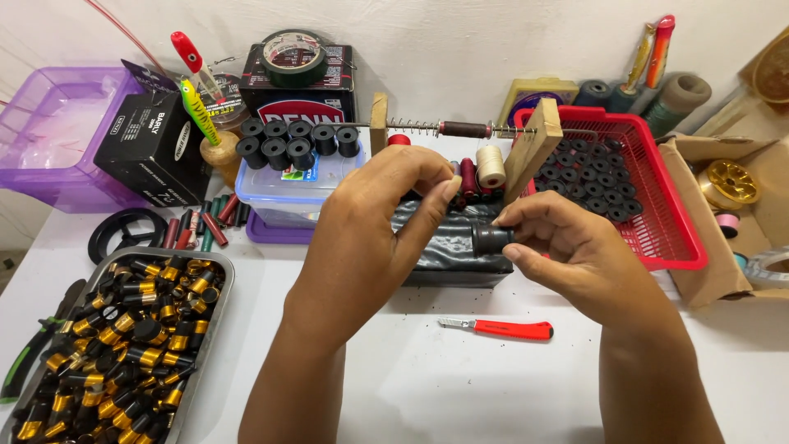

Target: The person holds a black thread spool and uses a red utility knife to trim excess thread from its surface. The person repeatedly rotates the spool and trims the thread, then places the spool into a red basket.

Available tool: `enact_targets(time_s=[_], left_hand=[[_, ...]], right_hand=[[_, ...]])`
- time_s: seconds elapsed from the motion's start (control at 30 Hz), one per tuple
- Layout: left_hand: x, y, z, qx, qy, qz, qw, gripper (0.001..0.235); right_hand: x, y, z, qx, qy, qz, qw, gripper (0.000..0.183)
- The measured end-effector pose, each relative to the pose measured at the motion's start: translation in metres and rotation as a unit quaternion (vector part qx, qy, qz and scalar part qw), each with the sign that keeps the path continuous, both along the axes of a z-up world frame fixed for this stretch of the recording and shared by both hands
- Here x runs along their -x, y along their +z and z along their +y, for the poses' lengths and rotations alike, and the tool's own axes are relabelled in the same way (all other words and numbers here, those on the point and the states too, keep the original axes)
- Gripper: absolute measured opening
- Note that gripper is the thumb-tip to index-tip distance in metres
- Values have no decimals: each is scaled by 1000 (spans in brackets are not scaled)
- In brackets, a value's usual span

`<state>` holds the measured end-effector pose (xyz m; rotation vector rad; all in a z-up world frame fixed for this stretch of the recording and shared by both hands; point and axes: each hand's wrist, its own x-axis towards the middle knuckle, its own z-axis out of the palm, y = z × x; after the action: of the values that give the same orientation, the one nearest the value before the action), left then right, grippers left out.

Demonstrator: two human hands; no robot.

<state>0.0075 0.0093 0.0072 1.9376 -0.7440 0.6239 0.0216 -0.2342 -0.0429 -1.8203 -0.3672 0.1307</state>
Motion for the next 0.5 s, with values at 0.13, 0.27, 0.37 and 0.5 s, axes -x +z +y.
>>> enact_targets(time_s=[0.13,0.27,0.37,0.5], left_hand=[[-9,-4,-1,21,-3,-11,1000,13],[-16,-10,-2,21,10,-24,999,13],[-20,-12,-2,27,11,-30,999,13],[-26,-16,-2,34,19,-28,999,12]], right_hand=[[2,-1,-3,-2,8,-14,1000,26],[4,-1,-4,7,23,-27,999,26],[6,-1,-6,6,38,-40,998,26],[8,0,-7,12,55,-40,998,26]])
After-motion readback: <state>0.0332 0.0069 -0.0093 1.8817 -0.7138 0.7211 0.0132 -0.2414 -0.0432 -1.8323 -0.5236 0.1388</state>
